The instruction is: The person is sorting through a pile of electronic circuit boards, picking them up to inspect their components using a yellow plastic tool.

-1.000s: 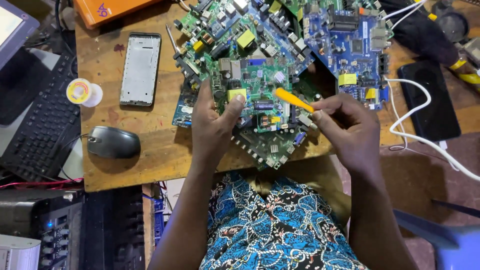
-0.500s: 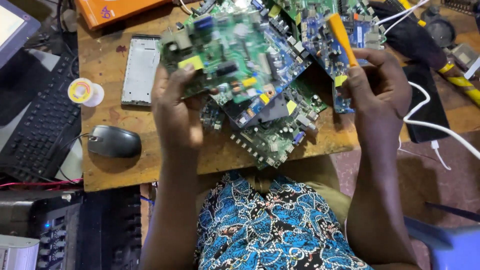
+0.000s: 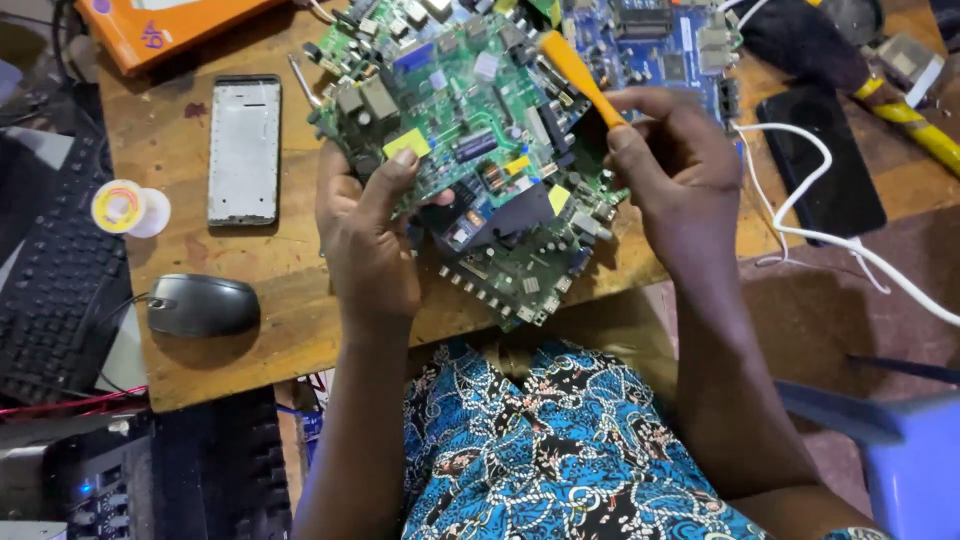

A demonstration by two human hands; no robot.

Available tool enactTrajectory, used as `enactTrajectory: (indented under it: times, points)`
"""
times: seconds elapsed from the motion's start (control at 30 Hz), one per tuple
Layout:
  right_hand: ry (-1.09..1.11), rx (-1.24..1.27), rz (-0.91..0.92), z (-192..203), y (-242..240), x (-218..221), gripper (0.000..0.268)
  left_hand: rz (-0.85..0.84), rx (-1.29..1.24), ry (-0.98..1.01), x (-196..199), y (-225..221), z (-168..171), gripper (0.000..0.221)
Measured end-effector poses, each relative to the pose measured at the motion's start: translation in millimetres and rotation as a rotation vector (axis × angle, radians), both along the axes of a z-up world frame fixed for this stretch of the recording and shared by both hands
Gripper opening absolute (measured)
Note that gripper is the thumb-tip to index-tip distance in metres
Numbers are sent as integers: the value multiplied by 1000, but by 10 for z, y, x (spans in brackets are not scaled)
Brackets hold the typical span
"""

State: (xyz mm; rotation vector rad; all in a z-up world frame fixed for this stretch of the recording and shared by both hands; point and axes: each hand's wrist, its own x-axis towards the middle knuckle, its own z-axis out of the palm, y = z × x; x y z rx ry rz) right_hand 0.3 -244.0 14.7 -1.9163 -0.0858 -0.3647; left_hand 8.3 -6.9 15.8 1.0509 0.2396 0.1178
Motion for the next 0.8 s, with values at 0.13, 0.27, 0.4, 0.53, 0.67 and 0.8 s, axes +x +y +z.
enactTrajectory:
  times: [0.13,0.27,0.4,0.53,0.67,0.8]
  points:
    - [2,-21,33,65,74,-6,18,-39,116,-37,25,-96,-51,37]
    - [8,21,95,90,122,72,20,-25,277,-76,110,-116,-301,67]
    - [78,-86,125,88,149,170,22,-13,316,-139,131,-111,-433,99]
    - [26,-77,132,74,166,317,20,-52,216,-153,132,-81,-518,96]
    - [-93,-87,84,2,83,486,14,1,556,-139,135,-62,-595,102]
    - [-54,-121,115,151,82,434,11,-3,530,-151,140,-46,-562,98]
